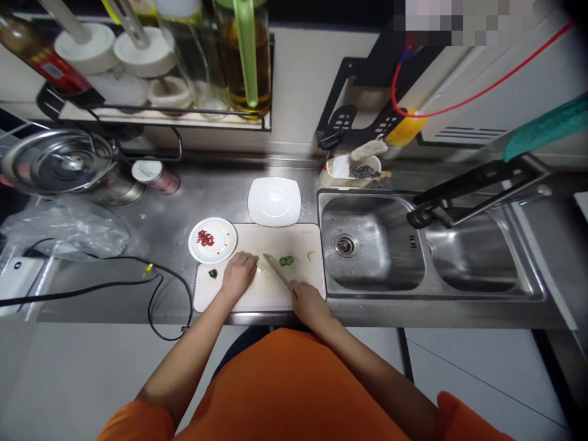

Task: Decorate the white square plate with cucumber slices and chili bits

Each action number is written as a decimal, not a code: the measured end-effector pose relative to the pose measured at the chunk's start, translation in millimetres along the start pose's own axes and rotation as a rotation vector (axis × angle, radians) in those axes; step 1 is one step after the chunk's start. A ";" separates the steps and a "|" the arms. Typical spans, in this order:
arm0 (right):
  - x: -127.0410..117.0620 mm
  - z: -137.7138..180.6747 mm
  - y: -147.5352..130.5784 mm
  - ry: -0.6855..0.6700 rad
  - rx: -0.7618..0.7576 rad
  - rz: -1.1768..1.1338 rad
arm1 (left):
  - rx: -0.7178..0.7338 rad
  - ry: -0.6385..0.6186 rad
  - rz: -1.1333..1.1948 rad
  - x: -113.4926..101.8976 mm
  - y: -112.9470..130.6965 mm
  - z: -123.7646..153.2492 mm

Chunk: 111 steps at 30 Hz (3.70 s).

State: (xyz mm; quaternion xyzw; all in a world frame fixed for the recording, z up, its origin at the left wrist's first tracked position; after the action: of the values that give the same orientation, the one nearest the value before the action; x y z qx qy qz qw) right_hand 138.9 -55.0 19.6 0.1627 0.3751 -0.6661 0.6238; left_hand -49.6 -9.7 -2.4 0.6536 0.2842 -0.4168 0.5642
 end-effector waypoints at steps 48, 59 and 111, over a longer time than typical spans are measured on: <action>0.1 8.2 -48.9 -0.078 -0.018 0.053 | -0.180 0.288 0.097 18.3 -18.4 24.4; 5.5 15.1 -37.9 -0.134 -0.004 0.066 | -0.185 0.274 0.105 17.9 -19.7 23.3; -8.1 42.8 21.5 -0.200 0.143 0.035 | -0.349 -0.024 0.408 29.9 10.8 -11.6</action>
State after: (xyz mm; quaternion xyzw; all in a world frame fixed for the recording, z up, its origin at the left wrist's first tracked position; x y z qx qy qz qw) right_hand 171.5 -78.1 47.3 0.1462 0.2598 -0.6930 0.6565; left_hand -23.1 -3.5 -22.7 0.5852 0.2076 -0.2471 0.7439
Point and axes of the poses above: each hand's wrist, its own z-axis away from the middle knuckle, its own x-axis out of the palm, y = z × x, the point moved 6 cm from there along -z, towards the middle knuckle, and after that the axes turned 2 degrees about -y, right-handed, at the moved point
